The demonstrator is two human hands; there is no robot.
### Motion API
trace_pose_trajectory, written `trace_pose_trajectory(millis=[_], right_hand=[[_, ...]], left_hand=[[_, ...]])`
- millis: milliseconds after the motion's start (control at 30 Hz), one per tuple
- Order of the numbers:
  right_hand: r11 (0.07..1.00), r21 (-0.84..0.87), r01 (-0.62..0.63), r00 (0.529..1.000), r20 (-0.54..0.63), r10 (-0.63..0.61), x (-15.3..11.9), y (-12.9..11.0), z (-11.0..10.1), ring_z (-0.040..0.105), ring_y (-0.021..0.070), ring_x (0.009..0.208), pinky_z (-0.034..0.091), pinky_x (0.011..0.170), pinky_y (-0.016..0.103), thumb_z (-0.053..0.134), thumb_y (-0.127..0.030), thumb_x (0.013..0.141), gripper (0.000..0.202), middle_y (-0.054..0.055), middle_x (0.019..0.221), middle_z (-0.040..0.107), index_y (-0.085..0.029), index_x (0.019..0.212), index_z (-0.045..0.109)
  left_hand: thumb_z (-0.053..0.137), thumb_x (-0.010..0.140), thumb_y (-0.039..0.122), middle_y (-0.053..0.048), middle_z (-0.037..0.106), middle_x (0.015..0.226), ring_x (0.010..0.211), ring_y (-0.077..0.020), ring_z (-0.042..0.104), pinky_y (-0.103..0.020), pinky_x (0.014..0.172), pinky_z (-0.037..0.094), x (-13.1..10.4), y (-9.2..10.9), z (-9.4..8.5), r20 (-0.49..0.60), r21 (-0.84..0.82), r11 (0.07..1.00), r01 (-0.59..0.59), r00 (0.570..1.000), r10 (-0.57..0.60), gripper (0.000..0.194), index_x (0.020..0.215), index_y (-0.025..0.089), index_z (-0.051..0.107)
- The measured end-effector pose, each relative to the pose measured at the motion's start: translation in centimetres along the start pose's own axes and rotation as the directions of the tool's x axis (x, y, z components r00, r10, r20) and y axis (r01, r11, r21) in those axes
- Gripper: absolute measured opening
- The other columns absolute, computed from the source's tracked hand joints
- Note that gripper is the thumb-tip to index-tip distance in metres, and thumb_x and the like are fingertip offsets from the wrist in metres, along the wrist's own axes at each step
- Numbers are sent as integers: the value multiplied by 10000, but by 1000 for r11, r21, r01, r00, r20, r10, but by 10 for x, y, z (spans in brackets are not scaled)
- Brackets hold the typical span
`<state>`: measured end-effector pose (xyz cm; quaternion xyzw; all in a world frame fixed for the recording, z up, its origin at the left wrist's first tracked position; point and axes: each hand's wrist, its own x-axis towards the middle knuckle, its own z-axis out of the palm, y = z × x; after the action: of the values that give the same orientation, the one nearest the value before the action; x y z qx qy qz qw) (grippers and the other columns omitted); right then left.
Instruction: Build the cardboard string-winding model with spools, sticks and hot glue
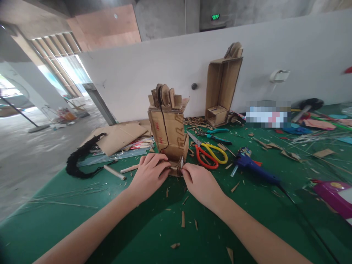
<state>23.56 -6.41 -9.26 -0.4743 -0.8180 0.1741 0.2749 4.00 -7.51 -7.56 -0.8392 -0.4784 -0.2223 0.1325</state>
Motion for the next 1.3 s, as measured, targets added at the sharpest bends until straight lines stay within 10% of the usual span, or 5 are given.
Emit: trace_pose_trajectory(millis=[1300], right_hand=[[999,-4,39,999,7,-39,0,5,1,588,163,742,431,668,291,421,-206,887,147,18,798,630,-210,850,564]], left_hand=[[482,900,202,-40,557,1142,1023,-221,455,-395,822,350,5,1,-10,125,61,993,-101,988,93,133,921,203,613]])
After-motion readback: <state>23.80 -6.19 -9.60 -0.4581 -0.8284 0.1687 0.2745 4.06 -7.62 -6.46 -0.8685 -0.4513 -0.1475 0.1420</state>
